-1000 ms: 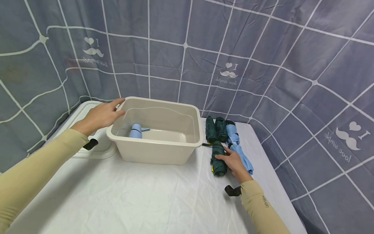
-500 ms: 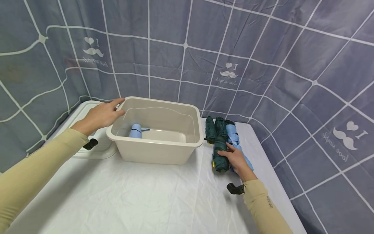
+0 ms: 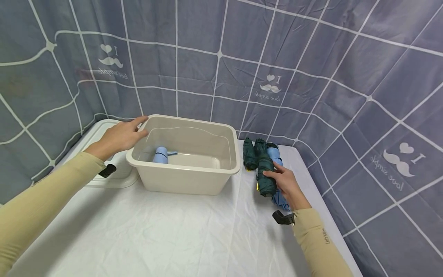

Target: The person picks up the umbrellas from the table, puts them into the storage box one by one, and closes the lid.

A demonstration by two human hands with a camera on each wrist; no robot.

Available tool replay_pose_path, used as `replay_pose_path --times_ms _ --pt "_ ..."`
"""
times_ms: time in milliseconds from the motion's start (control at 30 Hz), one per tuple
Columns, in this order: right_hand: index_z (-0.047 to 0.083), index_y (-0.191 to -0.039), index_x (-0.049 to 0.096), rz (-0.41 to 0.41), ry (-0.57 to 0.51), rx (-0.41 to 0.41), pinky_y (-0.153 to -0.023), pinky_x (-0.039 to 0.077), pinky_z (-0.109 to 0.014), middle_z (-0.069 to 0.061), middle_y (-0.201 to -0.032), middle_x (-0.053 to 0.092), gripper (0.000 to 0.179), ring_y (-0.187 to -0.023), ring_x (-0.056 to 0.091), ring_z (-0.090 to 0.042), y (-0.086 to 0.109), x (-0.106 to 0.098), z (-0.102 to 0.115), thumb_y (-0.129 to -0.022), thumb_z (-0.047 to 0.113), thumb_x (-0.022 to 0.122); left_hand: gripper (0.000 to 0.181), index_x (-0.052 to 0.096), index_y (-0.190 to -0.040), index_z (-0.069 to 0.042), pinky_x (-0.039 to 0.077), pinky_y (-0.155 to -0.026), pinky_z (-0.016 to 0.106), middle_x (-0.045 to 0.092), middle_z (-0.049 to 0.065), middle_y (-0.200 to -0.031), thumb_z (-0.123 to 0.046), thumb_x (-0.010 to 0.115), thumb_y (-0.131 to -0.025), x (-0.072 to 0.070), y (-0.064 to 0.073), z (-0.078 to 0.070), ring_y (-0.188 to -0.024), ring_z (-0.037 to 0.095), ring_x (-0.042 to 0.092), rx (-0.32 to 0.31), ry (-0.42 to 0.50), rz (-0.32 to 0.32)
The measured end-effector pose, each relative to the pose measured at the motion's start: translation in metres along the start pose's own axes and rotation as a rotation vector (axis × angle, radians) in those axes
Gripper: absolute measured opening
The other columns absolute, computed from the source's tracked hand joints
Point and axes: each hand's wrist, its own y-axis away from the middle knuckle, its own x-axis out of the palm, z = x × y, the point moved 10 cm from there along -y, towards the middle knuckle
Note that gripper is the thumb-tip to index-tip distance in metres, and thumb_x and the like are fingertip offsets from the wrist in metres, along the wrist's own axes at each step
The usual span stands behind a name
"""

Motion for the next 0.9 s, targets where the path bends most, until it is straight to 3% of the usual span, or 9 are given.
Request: replay_pose_path --times_ms 67,100,167,233,433,567,667,833,900 --pt "0.025 -0.162 0.020 0.007 -0.009 -0.013 -0.067 0.044 -0.020 -0.017 -0.161 0.032 0.088 -0.093 0.059 -0.016 0.002 -0.002 0.007 -0.092 0.039 0.072 0.066 0.024 -0.161 -0.022 0.050 -0.073 0.058 0.064 0.020 -0.129 -0.045 0.038 -0.101 0.000 0.000 -0.001 -0.112 0.043 0.063 0.001 0.003 0.002" --pt "0.025 -0.162 0.020 0.009 -0.019 -0.018 -0.070 0.047 -0.019 -0.017 -0.162 0.030 0.088 -0.111 0.058 -0.021 0.003 -0.003 0.011 -0.093 0.038 0.072 0.066 0.024 -0.161 -0.022 0.050 -0.074 0.058 0.064 0.020 -0.130 -0.046 0.038 -0.101 0.000 0.000 -0.001 -0.112 0.043 0.063 0.002 0.003 0.004" --pt "0.023 -0.162 0.017 0.020 -0.045 -0.034 -0.077 0.050 -0.019 -0.018 -0.163 0.026 0.088 -0.141 0.040 -0.030 0.006 -0.004 0.020 -0.094 0.036 0.071 0.066 0.024 -0.161 -0.022 0.050 -0.074 0.058 0.064 0.020 -0.129 -0.045 0.038 -0.101 -0.001 0.000 -0.002 -0.112 0.042 0.063 0.004 0.004 0.003" --pt "0.022 -0.162 0.016 0.028 -0.062 -0.054 -0.078 0.052 -0.019 -0.019 -0.165 0.023 0.088 -0.146 0.035 -0.034 0.009 -0.007 0.030 -0.095 0.034 0.070 0.066 0.024 -0.161 -0.022 0.050 -0.075 0.059 0.064 0.020 -0.129 -0.045 0.037 -0.101 -0.001 0.000 -0.002 -0.112 0.043 0.063 0.005 0.003 0.004" --pt "0.019 -0.163 0.015 0.043 -0.060 -0.095 -0.079 0.053 -0.018 -0.018 -0.167 0.015 0.087 -0.144 0.037 -0.032 0.016 -0.016 0.058 -0.096 0.034 0.069 0.066 0.025 -0.161 -0.022 0.049 -0.076 0.060 0.065 0.020 -0.128 -0.045 0.037 -0.101 -0.003 0.001 -0.003 -0.113 0.044 0.062 0.005 0.000 0.001" --pt "0.019 -0.163 0.016 0.036 -0.014 -0.113 -0.076 0.053 -0.019 -0.018 -0.167 0.016 0.087 -0.114 0.058 -0.009 0.020 -0.021 0.074 -0.095 0.036 0.069 0.066 0.026 -0.161 -0.021 0.049 -0.076 0.061 0.066 0.019 -0.126 -0.045 0.037 -0.101 -0.003 0.001 -0.003 -0.114 0.044 0.062 0.012 -0.004 -0.008" --pt "0.017 -0.163 0.016 0.041 -0.019 -0.127 -0.076 0.053 -0.019 -0.018 -0.167 0.017 0.087 -0.097 0.057 0.003 0.023 -0.022 0.085 -0.096 0.035 0.069 0.065 0.026 -0.160 -0.021 0.049 -0.077 0.061 0.066 0.019 -0.126 -0.045 0.038 -0.101 -0.003 0.000 -0.004 -0.114 0.044 0.062 0.016 -0.005 -0.010" --pt "0.018 -0.162 0.017 0.045 -0.036 -0.135 -0.079 0.055 -0.019 -0.018 -0.166 0.019 0.086 -0.122 0.053 -0.015 0.026 -0.022 0.104 -0.096 0.034 0.069 0.066 0.026 -0.161 -0.022 0.049 -0.077 0.062 0.066 0.019 -0.127 -0.045 0.039 -0.101 -0.003 -0.001 -0.003 -0.116 0.046 0.061 0.017 -0.007 -0.010" --pt "0.019 -0.162 0.017 0.045 -0.018 -0.139 -0.080 0.055 -0.019 -0.017 -0.166 0.021 0.085 -0.125 0.051 -0.018 0.027 -0.021 0.113 -0.096 0.034 0.069 0.066 0.025 -0.161 -0.022 0.049 -0.078 0.063 0.065 0.019 -0.129 -0.045 0.038 -0.101 -0.003 -0.001 -0.003 -0.117 0.047 0.059 0.015 -0.009 -0.009"
